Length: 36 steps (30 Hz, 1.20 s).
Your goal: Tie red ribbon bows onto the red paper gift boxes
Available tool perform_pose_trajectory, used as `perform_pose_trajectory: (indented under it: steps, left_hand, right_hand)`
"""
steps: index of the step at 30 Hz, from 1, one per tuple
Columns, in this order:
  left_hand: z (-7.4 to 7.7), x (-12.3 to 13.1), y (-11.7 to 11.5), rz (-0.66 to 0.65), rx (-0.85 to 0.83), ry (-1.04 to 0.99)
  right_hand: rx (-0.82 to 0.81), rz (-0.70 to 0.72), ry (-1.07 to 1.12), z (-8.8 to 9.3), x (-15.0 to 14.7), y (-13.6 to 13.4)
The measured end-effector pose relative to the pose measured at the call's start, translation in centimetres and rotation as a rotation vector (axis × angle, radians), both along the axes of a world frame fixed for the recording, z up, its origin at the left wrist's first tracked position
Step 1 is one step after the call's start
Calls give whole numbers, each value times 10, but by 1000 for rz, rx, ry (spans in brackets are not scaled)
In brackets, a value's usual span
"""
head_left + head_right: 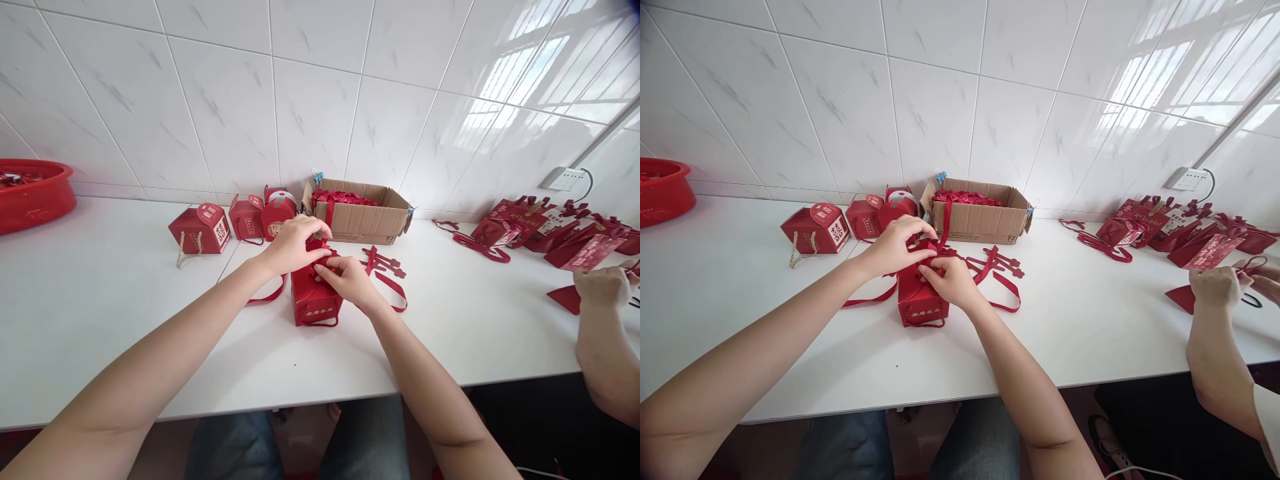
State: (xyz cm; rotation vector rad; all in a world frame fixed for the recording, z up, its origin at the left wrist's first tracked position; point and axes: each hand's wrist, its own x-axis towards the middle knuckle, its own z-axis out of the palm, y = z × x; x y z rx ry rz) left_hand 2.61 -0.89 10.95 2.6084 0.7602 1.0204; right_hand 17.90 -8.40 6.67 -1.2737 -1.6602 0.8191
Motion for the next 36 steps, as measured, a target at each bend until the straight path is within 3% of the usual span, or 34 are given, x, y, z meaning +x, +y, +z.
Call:
perform_pose_trajectory:
  steps: [3,7,10,17,25,36]
  left_hand:
    - [-15,-6,-7,192,-49,-234]
    - [-31,-18,-16,31,-430,-226]
    - [-40,-21,-18,-14,-530,-243]
    - [-48,-25,-21,47,-524,-282]
    - [-49,-20,-36,-80,-548,-368]
    - [-50,-20,-34,44,-536,-465]
  right_hand:
    - [21,-28,14,-4,-3,2]
    - [27,-7,10,-6,-2,3]
    - [41,-3,8,-10,-2,3]
    - [60,-75,269,-20,-8,1]
    - [133,-83,221,-25,-8,1]
    - [182,-161,158,-27,-9,-2]
